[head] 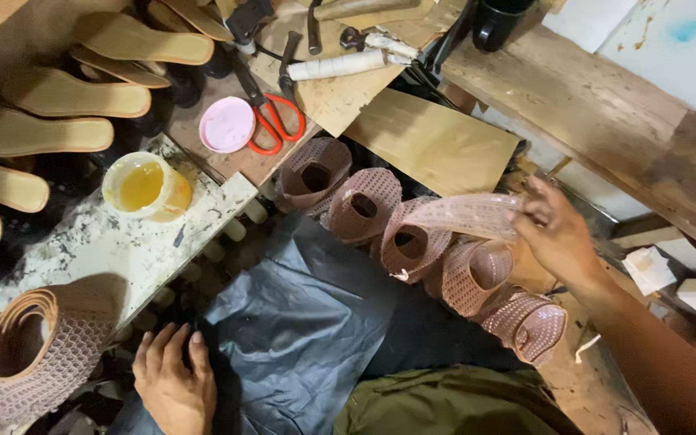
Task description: The person holds a woven mesh shoe upper strap and repeatedly dips their fingers into a container of yellow glue, spreading the glue along the strap's edge by hand. A small gas burner is lit on the workbench beside them, and finished shoe uppers line the shelf above the bench.
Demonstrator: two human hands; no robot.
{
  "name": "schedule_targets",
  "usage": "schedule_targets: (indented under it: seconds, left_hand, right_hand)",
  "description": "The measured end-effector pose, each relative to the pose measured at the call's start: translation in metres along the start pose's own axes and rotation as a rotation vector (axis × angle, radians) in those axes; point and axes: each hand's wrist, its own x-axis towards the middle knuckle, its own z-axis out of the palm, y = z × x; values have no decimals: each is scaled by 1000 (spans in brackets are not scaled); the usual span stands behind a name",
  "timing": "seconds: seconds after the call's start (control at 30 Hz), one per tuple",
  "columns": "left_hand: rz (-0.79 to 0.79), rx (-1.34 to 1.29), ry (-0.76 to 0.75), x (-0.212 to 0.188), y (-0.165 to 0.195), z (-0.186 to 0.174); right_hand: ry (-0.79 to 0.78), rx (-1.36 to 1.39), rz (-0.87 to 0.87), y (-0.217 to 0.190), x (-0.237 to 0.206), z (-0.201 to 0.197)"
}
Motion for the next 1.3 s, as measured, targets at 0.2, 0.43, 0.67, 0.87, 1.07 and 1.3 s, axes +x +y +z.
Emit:
schedule_targets:
  seconds: [0.2, 0.43, 0.67, 0.87, 1.07, 1.3]
  left_hand:
    - [74, -6, 69, -8, -17, 3]
    - [182, 25, 185, -25, -52, 19]
    - [217, -26, 214, -22, -59, 26]
    - [31, 117, 59, -29, -39, 16]
    - [-45, 202, -26, -28, -31, 14]
    - [-65, 176, -38, -32, -29, 9]
  right_hand:
    - [-129, 147, 94, -26, 27, 22]
    - [87, -44, 112, 3, 2, -22]
    - [-30, 16, 465, 50, -81, 56]
    - [-239, 10, 472, 59, -95, 114]
    - [-205, -48, 264, 59, -87, 119]
    - [-295, -80, 285, 39, -78, 113]
